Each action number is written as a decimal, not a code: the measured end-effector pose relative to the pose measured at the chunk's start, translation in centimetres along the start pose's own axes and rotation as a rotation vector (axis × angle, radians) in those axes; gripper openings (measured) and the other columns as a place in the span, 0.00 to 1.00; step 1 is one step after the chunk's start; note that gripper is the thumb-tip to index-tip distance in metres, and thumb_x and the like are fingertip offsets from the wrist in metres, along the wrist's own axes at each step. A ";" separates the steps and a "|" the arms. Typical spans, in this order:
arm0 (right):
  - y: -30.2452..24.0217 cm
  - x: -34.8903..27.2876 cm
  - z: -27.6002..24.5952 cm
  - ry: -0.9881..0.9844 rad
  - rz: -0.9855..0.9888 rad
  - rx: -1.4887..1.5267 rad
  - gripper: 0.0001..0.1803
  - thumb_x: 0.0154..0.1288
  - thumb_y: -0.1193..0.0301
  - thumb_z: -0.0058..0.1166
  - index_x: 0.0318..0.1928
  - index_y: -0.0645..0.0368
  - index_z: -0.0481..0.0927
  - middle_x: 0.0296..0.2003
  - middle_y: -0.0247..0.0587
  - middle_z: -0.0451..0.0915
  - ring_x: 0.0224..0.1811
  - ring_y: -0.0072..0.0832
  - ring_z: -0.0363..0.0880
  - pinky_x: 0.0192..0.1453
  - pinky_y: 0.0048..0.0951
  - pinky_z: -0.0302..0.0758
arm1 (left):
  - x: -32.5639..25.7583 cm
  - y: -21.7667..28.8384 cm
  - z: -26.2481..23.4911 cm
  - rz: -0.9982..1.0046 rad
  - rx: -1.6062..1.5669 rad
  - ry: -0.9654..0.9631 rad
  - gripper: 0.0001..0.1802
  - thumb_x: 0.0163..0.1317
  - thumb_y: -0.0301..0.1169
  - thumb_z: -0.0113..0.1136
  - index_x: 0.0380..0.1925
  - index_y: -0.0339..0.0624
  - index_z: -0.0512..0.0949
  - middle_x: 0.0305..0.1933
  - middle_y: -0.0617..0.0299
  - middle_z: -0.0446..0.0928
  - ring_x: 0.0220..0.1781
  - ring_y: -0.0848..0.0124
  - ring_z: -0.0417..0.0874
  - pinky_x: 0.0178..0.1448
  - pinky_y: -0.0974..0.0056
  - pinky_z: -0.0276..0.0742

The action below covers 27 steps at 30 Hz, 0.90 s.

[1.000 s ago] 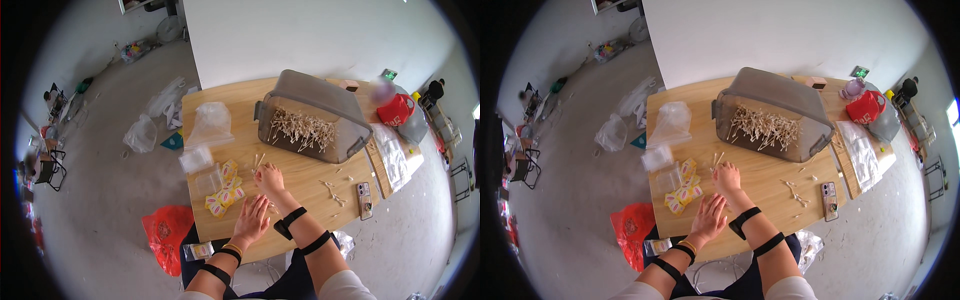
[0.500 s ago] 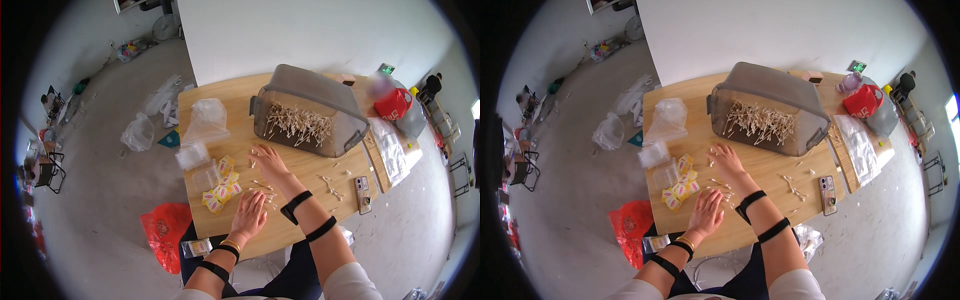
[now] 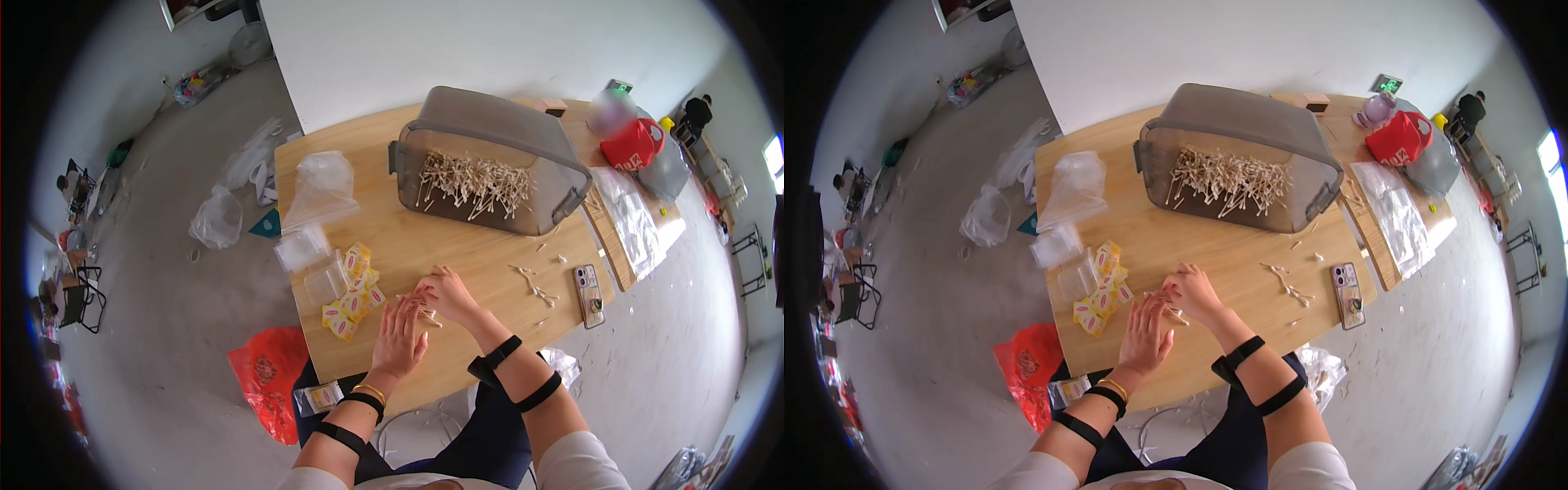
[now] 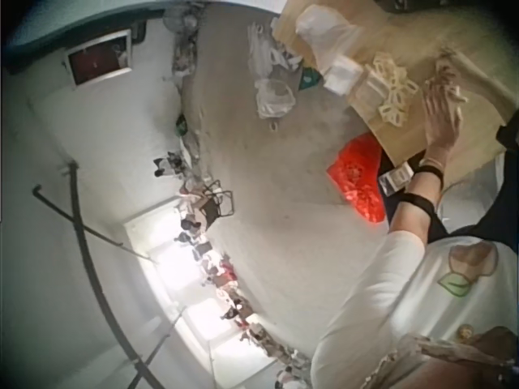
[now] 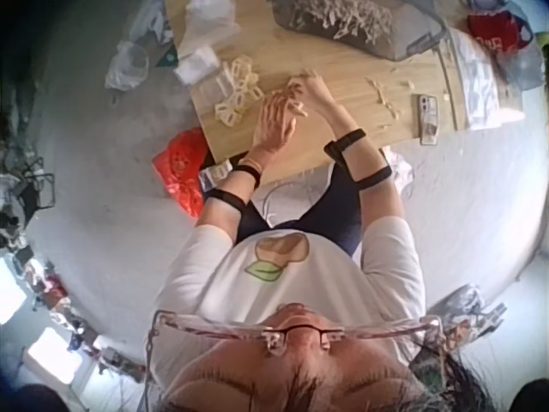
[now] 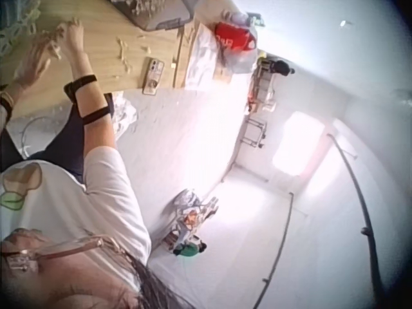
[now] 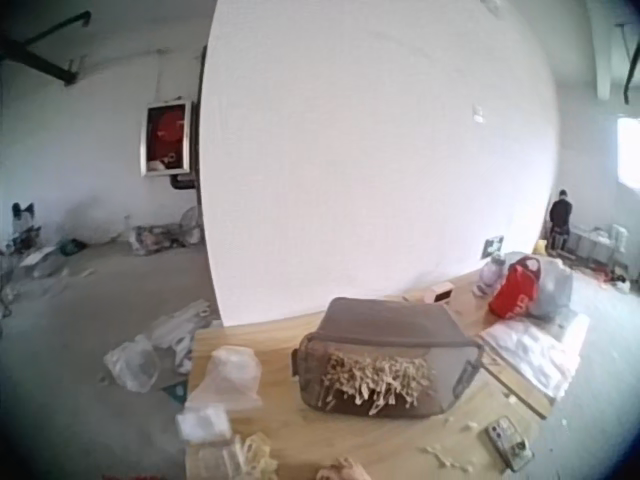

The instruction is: Packing cotton swabs into small plastic bags.

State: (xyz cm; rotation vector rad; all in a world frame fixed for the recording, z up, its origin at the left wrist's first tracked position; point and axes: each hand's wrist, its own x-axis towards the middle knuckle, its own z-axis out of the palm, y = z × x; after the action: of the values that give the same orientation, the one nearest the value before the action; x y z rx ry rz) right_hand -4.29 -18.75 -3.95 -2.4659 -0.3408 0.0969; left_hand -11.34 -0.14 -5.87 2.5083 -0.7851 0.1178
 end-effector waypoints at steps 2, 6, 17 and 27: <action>0.1 -1.5 -0.3 0.264 0.046 0.167 0.05 0.61 0.73 0.59 0.38 0.53 0.85 0.42 0.42 0.79 0.50 0.44 0.75 0.56 0.42 0.74 | 0.0 0.1 -0.2 0.003 0.014 -0.005 0.38 0.66 0.42 0.55 0.71 0.33 0.58 0.78 0.47 0.54 0.82 0.52 0.52 0.83 0.43 0.44; 0.2 -5.3 0.1 0.532 0.163 0.221 0.08 0.63 0.78 0.55 0.41 0.55 0.83 0.41 0.44 0.78 0.49 0.46 0.75 0.53 0.41 0.74 | 0.2 0.5 -0.7 0.001 0.045 -0.036 0.43 0.66 0.44 0.56 0.75 0.34 0.54 0.82 0.47 0.47 0.84 0.53 0.45 0.83 0.41 0.42; -2.8 -10.1 1.7 0.772 0.233 0.284 0.12 0.64 0.82 0.50 0.46 0.59 0.80 0.46 0.48 0.76 0.51 0.47 0.74 0.56 0.40 0.73 | 1.5 0.3 -0.5 0.093 0.359 -0.268 0.50 0.67 0.58 0.53 0.77 0.36 0.50 0.82 0.51 0.47 0.85 0.56 0.43 0.83 0.41 0.42; -3.7 -12.6 2.7 0.778 0.270 0.364 0.12 0.65 0.82 0.49 0.48 0.60 0.79 0.47 0.48 0.76 0.53 0.48 0.74 0.57 0.41 0.73 | -1.5 1.8 -0.4 0.016 0.406 -0.315 0.53 0.67 0.58 0.53 0.77 0.32 0.45 0.83 0.45 0.43 0.85 0.52 0.41 0.84 0.42 0.39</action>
State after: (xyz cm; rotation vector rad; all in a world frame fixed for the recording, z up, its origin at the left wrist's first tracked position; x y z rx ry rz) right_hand -17.71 -17.70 -3.99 -1.9841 0.3201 -0.6172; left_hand -13.52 -0.46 -5.01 2.9508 -0.9879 -0.1298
